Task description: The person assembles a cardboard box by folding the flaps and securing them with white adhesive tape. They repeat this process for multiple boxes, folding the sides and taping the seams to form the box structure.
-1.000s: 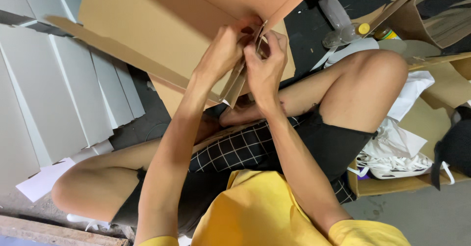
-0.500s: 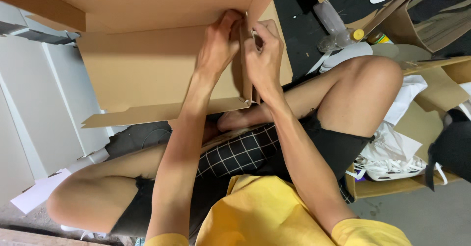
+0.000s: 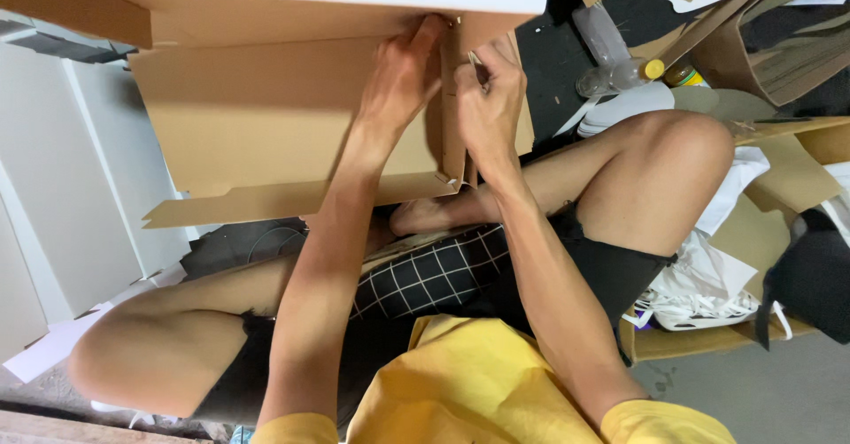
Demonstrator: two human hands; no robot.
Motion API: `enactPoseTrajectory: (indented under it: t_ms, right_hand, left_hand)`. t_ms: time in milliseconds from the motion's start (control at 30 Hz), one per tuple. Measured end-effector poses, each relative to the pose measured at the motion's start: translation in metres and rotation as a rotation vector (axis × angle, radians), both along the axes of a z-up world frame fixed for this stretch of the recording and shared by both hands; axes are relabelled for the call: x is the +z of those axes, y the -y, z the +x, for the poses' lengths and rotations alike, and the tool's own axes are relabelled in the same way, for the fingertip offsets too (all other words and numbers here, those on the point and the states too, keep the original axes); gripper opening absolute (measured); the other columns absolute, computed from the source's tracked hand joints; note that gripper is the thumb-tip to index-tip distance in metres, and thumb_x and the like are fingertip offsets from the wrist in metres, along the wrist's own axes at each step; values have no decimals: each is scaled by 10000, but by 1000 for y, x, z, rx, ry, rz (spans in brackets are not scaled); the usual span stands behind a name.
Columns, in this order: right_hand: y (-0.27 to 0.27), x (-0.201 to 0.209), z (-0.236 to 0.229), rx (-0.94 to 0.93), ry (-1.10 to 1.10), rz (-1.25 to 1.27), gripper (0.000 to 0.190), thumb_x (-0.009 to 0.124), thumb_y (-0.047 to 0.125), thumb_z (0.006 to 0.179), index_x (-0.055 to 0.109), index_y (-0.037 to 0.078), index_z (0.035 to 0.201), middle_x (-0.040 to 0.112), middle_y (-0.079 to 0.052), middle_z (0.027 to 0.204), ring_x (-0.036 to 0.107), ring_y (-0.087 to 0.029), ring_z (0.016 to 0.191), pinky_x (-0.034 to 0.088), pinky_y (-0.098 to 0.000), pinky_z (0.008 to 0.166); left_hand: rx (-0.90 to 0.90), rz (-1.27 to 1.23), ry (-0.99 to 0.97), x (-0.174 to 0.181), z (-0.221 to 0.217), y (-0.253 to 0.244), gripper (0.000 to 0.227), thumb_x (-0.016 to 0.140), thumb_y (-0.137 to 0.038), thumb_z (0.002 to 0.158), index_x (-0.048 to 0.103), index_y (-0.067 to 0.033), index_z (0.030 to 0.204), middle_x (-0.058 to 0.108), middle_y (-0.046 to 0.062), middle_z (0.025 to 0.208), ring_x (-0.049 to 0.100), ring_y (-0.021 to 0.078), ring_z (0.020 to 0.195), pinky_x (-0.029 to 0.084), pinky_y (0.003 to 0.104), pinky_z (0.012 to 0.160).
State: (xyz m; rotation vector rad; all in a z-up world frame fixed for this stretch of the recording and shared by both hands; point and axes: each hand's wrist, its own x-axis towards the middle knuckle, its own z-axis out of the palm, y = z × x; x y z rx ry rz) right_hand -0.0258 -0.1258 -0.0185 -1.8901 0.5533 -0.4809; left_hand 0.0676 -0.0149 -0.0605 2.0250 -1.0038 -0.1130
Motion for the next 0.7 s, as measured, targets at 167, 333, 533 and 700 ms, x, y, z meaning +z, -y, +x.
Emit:
enactPoseTrajectory:
  t_ms: [167, 333, 533, 700]
  right_hand:
    - [-1, -4, 0, -42, -4, 94, 234, 512, -44, 831, 388, 84, 679, 400, -14, 789, 383, -152, 769, 288, -325, 657]
    - [-6, 14, 6, 36, 29, 54, 200, 520, -78, 889, 526, 55, 739, 512, -54, 916, 485, -170, 818, 360, -306, 681]
    - [-6, 13, 1, 66, -4, -41, 143, 527, -43, 862, 449, 47, 781, 481, -60, 906, 476, -199, 828, 374, -338, 715]
    - [-7, 19, -3, 155, -97, -137, 357, 520, 16, 914, 727, 18, 1205, 625, -90, 953, 583, -194, 790, 447, -347, 645]
  left_hand:
    - [277, -170, -61, -15, -8, 15, 117, 543, -31, 983, 648, -83, 996, 737, 150, 824, 680, 376, 634, 465, 453, 567]
    - [520, -275, -365, 20, -11, 27, 105, 662, -178, 903, 720, -115, 842, 677, -26, 616, 542, 48, 571, 457, 271, 513]
    - [537, -136, -387, 10, -2, 15, 149, 637, -257, 947, 740, -153, 920, 804, 38, 776, 738, 170, 665, 535, 317, 636]
    - [386, 91, 418, -14, 25, 6, 227, 681, -276, 1030, 532, -119, 958, 662, 68, 832, 653, 371, 558, 493, 484, 444]
